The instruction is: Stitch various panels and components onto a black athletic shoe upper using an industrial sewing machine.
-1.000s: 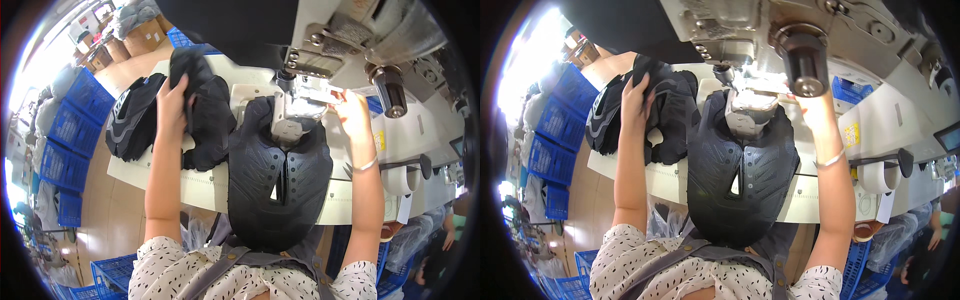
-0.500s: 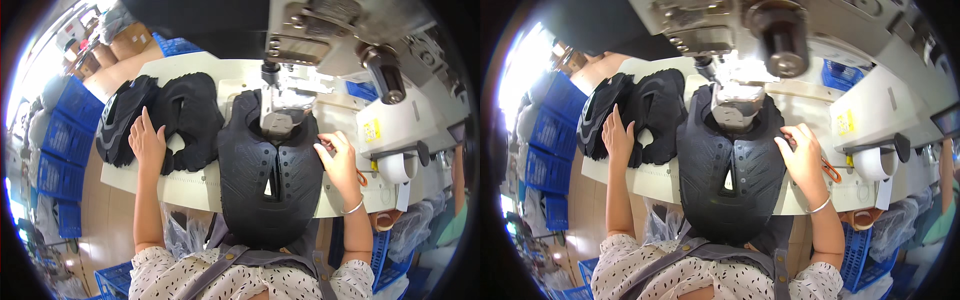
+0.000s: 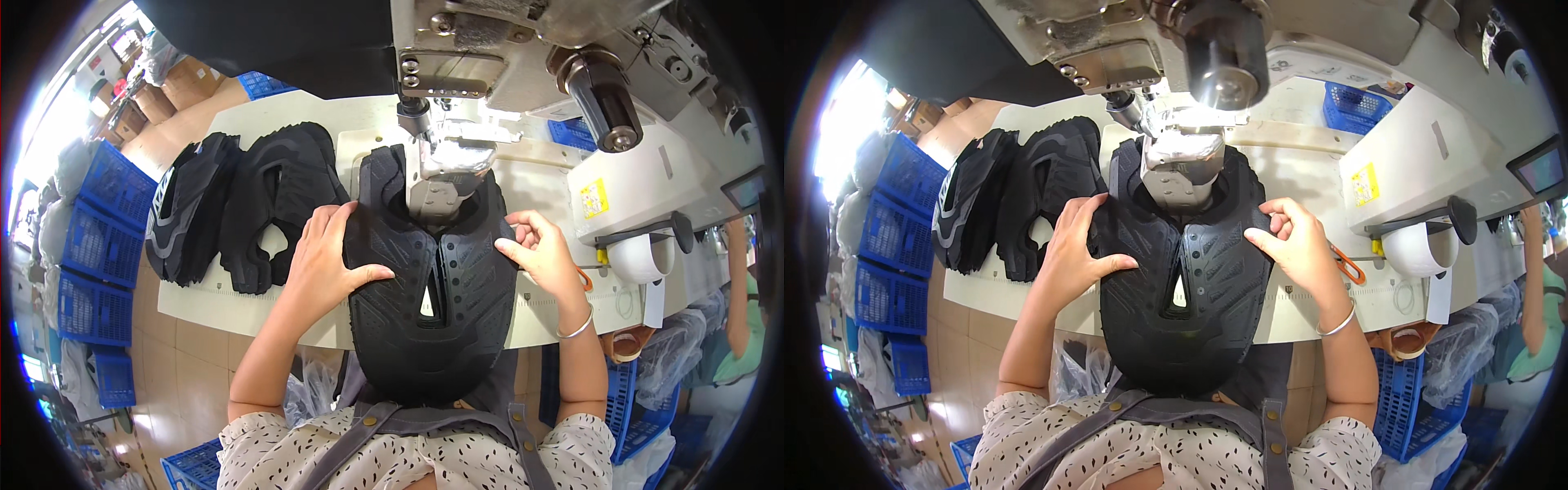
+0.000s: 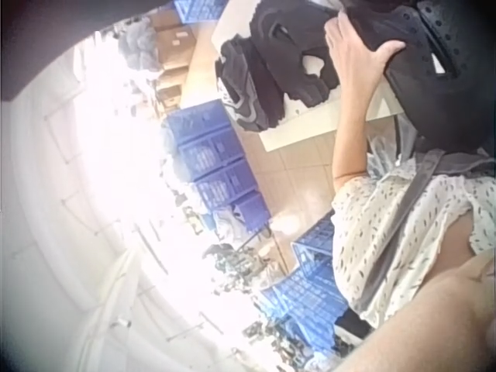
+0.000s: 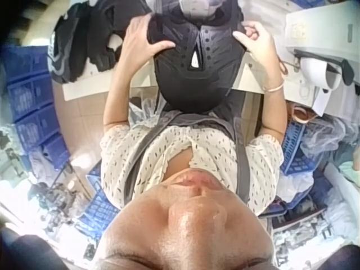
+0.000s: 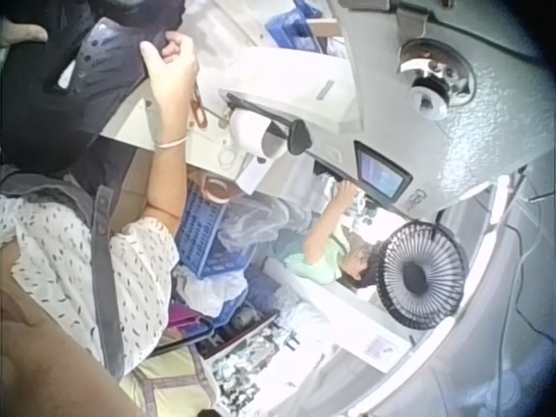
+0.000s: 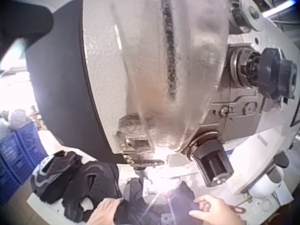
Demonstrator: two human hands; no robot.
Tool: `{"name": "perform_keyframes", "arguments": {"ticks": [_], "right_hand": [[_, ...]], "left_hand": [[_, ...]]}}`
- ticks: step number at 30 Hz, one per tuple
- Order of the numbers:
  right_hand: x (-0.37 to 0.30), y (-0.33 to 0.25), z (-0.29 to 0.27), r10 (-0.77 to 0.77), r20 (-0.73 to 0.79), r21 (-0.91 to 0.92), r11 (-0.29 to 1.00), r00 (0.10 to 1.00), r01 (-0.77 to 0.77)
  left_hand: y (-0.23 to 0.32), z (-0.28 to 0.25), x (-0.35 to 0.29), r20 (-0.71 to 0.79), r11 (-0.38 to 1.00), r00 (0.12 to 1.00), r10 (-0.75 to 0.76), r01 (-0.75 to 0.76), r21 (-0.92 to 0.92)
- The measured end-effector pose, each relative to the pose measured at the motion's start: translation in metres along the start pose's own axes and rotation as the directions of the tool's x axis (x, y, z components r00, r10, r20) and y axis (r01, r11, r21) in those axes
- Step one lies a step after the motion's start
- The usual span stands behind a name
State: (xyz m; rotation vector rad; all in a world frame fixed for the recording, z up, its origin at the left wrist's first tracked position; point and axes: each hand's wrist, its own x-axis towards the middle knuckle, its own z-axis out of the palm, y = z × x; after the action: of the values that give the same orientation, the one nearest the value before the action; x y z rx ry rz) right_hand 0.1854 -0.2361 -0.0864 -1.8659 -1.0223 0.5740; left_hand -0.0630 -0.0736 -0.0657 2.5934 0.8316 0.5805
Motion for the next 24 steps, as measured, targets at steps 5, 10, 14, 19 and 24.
{"name": "perform_keyframes", "arguments": {"ticks": [5, 10, 14, 19, 24], "right_hand": [[0.000, 0.005, 0.003, -0.028, -0.048, 0.098, 0.995, 0.998, 0.033], [-0.010, -0.017, 0.010, -0.673, -0.218, -0.651, 0.640, 0.707, 0.408], [-0.016, -0.017, 0.015, -0.793, -0.283, -0.642, 0.575, 0.540, 0.507], [-0.047, -0.024, 0.019, 0.029, -0.059, 0.626, 0.780, 0.998, 0.015], [-0.056, -0.044, 0.025, -0.186, -0.095, 0.449, 0.869, 0.978, 0.209]], "left_hand": [[0.002, 0.001, 0.000, -0.038, 0.998, 0.998, -0.051, 0.049, -0.034], [0.000, 0.001, -0.001, -0.030, 0.998, 0.998, -0.059, 0.057, -0.036], [0.000, 0.006, -0.002, -0.087, 1.000, 0.996, -0.013, 0.013, -0.002], [-0.001, 0.006, -0.008, -0.110, 0.999, 0.994, -0.020, 0.024, 0.039], [0.006, -0.013, -0.013, -0.059, 0.947, 0.945, -0.321, 0.321, -0.010]]}}
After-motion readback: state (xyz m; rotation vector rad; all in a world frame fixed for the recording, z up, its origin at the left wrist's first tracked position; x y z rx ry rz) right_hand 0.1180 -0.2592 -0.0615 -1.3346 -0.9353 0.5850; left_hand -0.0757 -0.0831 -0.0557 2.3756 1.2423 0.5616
